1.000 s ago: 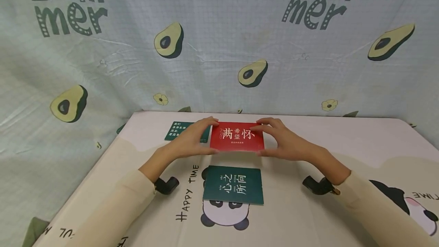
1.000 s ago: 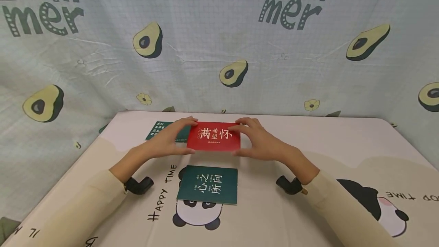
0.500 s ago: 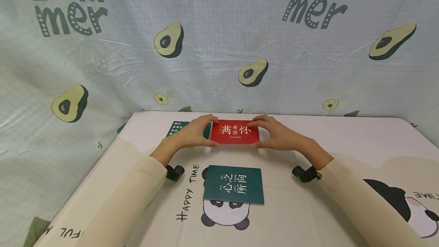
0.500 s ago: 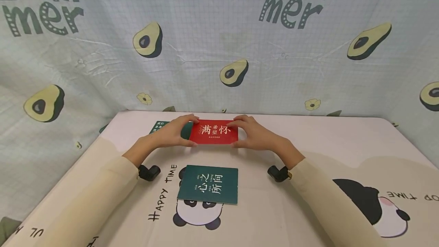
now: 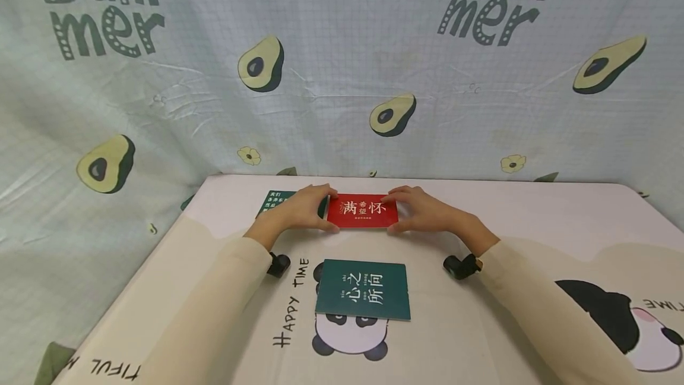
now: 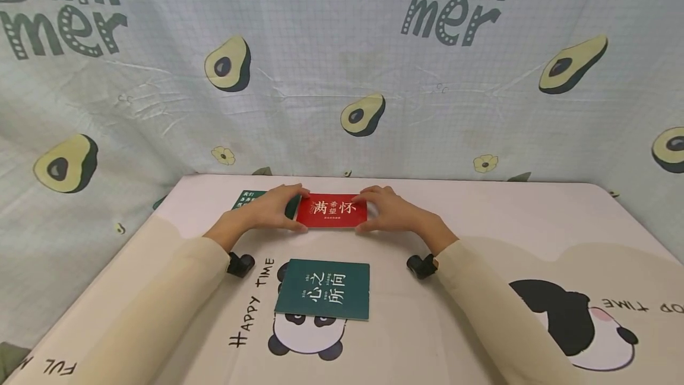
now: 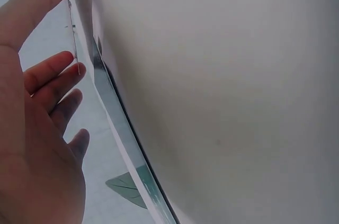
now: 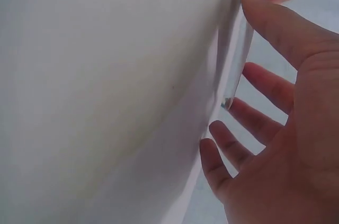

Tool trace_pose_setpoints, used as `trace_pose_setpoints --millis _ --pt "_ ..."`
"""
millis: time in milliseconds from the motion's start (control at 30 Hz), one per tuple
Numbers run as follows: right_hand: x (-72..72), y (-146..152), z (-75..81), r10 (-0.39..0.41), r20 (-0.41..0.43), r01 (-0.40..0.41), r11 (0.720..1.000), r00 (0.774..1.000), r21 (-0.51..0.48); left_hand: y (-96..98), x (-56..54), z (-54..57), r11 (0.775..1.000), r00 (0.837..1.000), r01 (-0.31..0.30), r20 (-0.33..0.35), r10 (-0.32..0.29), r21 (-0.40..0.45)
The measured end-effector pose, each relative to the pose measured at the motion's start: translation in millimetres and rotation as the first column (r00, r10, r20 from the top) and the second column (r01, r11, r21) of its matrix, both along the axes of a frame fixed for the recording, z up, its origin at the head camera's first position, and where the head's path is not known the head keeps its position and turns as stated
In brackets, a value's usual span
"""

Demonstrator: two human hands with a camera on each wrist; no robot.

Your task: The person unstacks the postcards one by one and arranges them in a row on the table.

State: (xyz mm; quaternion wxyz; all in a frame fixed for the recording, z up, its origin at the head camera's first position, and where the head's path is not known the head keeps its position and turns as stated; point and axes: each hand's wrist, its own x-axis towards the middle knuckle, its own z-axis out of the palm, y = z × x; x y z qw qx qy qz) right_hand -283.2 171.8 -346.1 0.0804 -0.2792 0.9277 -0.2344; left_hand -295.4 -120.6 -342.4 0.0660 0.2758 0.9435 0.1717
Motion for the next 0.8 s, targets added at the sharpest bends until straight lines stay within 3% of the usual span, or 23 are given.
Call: trace_pose_setpoints --millis 300,800 --pt "-5.0 -2.8 0.0 0.002 0.010 -0.002 0.999 1.000 0.039 1.7 -8.1 -2.6 0.998 1.000 -0.003 -0.005 0.003 -0.057" --pt "-6.0 -6.4 -2.2 -0.029 -0.004 0.029 0.997 1.000 0.067 2.7 -10.3 1.5 0.989 1.000 0.023 -0.003 -0.024 -0.145"
